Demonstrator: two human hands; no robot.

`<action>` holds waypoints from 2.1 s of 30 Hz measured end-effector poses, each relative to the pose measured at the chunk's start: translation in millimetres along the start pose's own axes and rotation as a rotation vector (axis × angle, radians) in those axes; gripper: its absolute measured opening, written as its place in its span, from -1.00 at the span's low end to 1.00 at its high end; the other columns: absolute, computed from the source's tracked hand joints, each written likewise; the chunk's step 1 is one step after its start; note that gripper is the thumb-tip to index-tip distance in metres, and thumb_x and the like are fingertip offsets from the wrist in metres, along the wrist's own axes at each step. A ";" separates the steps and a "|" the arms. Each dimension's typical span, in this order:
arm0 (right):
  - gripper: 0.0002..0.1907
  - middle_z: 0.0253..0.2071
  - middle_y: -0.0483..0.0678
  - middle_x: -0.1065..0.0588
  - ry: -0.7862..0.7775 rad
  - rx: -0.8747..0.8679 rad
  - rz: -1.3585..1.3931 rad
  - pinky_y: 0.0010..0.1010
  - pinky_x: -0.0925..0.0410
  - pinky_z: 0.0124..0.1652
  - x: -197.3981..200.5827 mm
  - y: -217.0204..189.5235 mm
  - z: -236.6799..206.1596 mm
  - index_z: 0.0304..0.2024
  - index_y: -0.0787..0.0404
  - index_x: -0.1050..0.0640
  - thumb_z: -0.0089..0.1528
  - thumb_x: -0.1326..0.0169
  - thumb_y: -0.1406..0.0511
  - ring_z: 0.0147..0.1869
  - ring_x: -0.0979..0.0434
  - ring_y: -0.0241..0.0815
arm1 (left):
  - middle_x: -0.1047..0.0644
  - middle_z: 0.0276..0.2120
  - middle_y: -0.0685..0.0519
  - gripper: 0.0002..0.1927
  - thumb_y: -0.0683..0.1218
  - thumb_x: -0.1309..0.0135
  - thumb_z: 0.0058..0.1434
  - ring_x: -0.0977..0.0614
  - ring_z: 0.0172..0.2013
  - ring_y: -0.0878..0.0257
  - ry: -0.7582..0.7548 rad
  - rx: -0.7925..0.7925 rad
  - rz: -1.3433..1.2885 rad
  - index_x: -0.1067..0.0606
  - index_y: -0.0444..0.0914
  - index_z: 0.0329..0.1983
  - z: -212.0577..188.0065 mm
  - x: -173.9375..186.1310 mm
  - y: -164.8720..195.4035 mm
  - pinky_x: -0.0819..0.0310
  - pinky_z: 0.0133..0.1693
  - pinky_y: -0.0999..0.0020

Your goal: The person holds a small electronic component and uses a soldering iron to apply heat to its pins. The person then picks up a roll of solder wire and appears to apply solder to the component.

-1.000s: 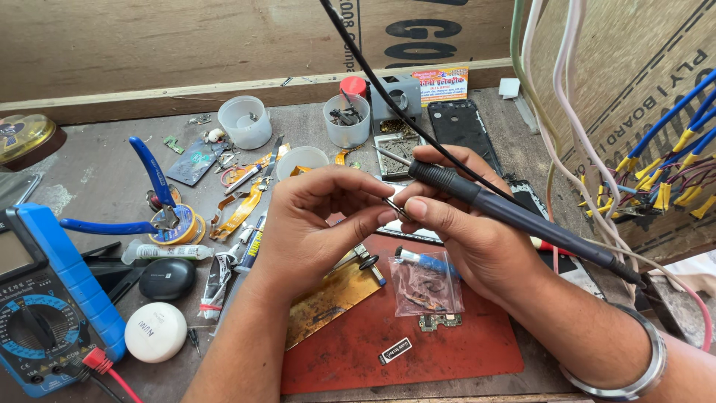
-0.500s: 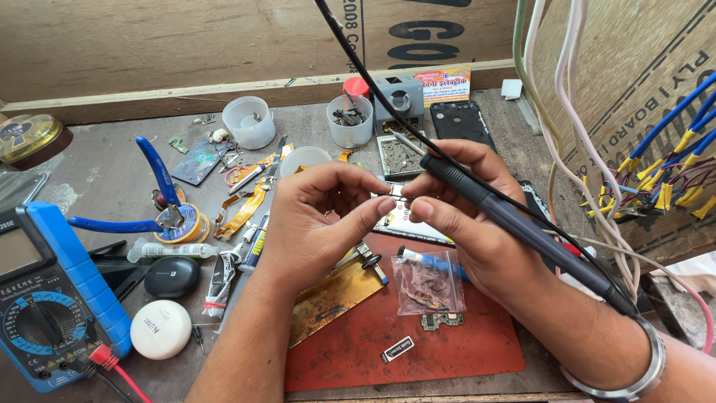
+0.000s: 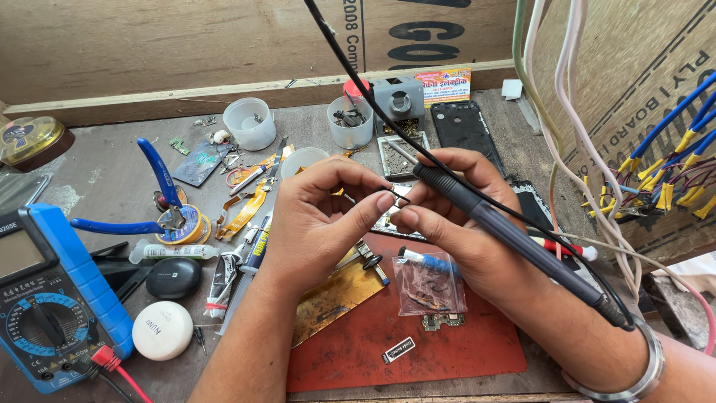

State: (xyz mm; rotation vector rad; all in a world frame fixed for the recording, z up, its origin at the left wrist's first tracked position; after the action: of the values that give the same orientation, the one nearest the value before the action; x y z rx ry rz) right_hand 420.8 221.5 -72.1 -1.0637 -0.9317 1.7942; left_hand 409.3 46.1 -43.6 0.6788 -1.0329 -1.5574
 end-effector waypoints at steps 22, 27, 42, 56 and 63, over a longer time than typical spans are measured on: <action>-0.49 -0.12 0.06 -0.55 0.040 0.102 -0.052 -0.27 -0.53 0.04 -8.2 -3.6 4.7 0.26 0.31 -0.31 0.30 -0.15 0.43 -0.03 -0.63 -0.16 | -0.61 -0.32 0.09 -0.68 -0.24 -0.27 0.22 -0.60 -0.30 0.46 0.042 0.091 -0.127 -0.56 -0.35 0.05 1.3 18.7 -9.7 -0.50 -0.25 0.58; -0.50 -0.11 0.06 -0.54 0.031 0.113 -0.067 -0.26 -0.53 0.04 -8.6 -3.7 4.8 0.26 0.31 -0.30 0.31 -0.13 0.43 -0.03 -0.63 -0.16 | -0.62 -0.32 0.08 -0.69 -0.25 -0.30 0.19 -0.62 -0.30 0.45 0.073 0.081 -0.108 -0.53 -0.34 -0.02 2.1 20.9 -10.3 -0.52 -0.26 0.58; -0.51 -0.12 0.12 -0.56 0.104 0.070 -0.082 -0.22 -0.55 0.02 -6.7 -5.2 4.9 0.33 0.39 -0.29 0.37 -0.02 0.36 -0.03 -0.64 -0.11 | -0.62 -0.31 0.09 -0.76 -0.25 -0.30 0.21 -0.61 -0.32 0.45 0.049 0.070 -0.176 -0.54 -0.33 -0.09 0.6 22.8 -18.3 -0.52 -0.28 0.57; -0.60 -0.16 0.05 -0.58 0.105 0.079 0.023 -0.31 -0.47 0.05 3.5 7.8 -3.0 0.22 0.40 -0.47 0.37 -0.11 0.31 -0.06 -0.60 -0.17 | -0.63 -0.28 0.04 -0.76 -0.26 -0.30 0.21 -0.65 -0.28 0.40 0.036 0.063 -0.243 -0.52 -0.34 -0.08 -4.0 27.8 -19.4 -0.58 -0.21 0.53; -0.62 -0.19 0.08 -0.58 0.121 0.055 0.002 -0.31 -0.46 0.04 8.4 12.2 -3.7 0.14 0.41 -0.49 0.31 -0.14 0.36 -0.06 -0.59 -0.16 | -0.63 -0.28 0.04 -0.76 -0.26 -0.30 0.21 -0.65 -0.28 0.40 0.032 0.068 -0.244 -0.52 -0.34 -0.08 -3.0 27.5 -19.8 -0.58 -0.21 0.52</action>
State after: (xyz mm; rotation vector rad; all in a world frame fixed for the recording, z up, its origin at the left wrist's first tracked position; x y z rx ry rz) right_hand 418.2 225.1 -86.6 -1.1249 -0.8048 1.7268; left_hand 395.9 19.4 -59.8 0.9010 -1.0117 -1.7209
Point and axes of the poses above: each hand's wrist, its own z-axis towards the middle knuckle, its own x-axis out of the back of the hand, y = z × x, the point moved 7 cm from there along z, towards the middle knuckle
